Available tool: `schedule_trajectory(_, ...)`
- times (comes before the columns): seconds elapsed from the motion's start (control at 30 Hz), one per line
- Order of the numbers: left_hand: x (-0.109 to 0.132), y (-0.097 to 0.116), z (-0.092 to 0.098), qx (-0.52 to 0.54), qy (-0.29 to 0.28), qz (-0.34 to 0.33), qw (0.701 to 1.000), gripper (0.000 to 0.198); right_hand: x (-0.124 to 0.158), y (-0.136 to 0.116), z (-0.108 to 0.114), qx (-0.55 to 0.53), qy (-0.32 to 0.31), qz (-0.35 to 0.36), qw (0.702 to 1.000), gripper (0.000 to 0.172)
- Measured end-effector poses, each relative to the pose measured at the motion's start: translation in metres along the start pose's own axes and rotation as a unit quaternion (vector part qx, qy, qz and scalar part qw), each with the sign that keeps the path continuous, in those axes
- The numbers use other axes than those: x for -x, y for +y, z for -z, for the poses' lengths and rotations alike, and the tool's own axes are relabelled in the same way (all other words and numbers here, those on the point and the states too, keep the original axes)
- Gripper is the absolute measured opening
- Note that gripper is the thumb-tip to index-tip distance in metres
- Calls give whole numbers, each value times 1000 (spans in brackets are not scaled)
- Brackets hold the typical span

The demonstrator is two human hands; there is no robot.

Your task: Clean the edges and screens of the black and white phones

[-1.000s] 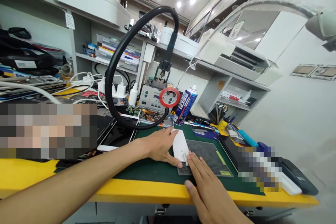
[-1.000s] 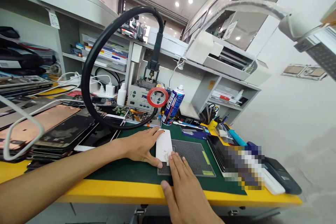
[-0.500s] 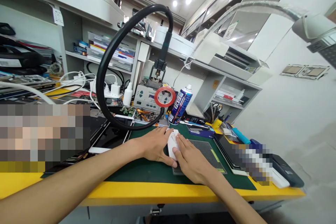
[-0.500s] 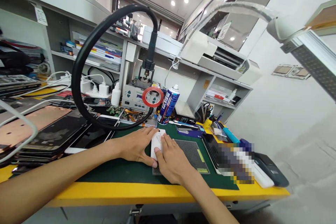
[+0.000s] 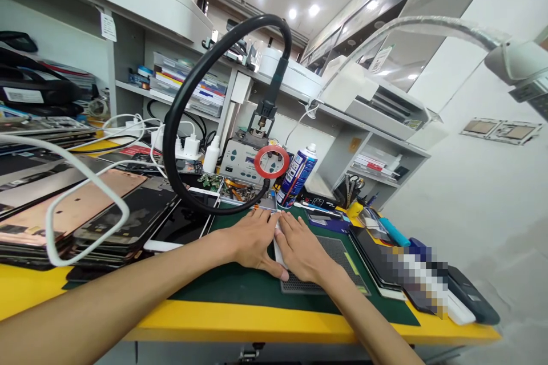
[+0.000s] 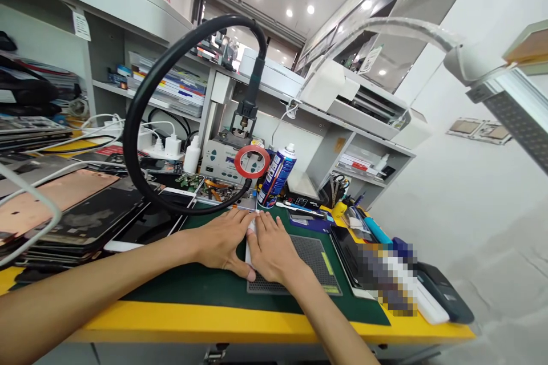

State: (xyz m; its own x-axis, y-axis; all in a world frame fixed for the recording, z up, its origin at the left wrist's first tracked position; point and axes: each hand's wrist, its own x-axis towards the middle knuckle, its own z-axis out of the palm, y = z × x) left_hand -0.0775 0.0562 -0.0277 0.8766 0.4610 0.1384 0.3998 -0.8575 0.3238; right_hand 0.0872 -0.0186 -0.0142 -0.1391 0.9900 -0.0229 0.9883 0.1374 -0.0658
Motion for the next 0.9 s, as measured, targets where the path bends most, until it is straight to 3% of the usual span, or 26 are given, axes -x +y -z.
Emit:
schedule_trajectory(0.43, -1, -3, -5, -8, 10, 8, 1000, 123, -2, -11, 5, 1, -28, 25, 999, 66)
schedule_trajectory(0.9, -1, -4, -7, -41, 6, 4, 999, 111, 58, -34, 2, -17, -9, 31, 999, 64)
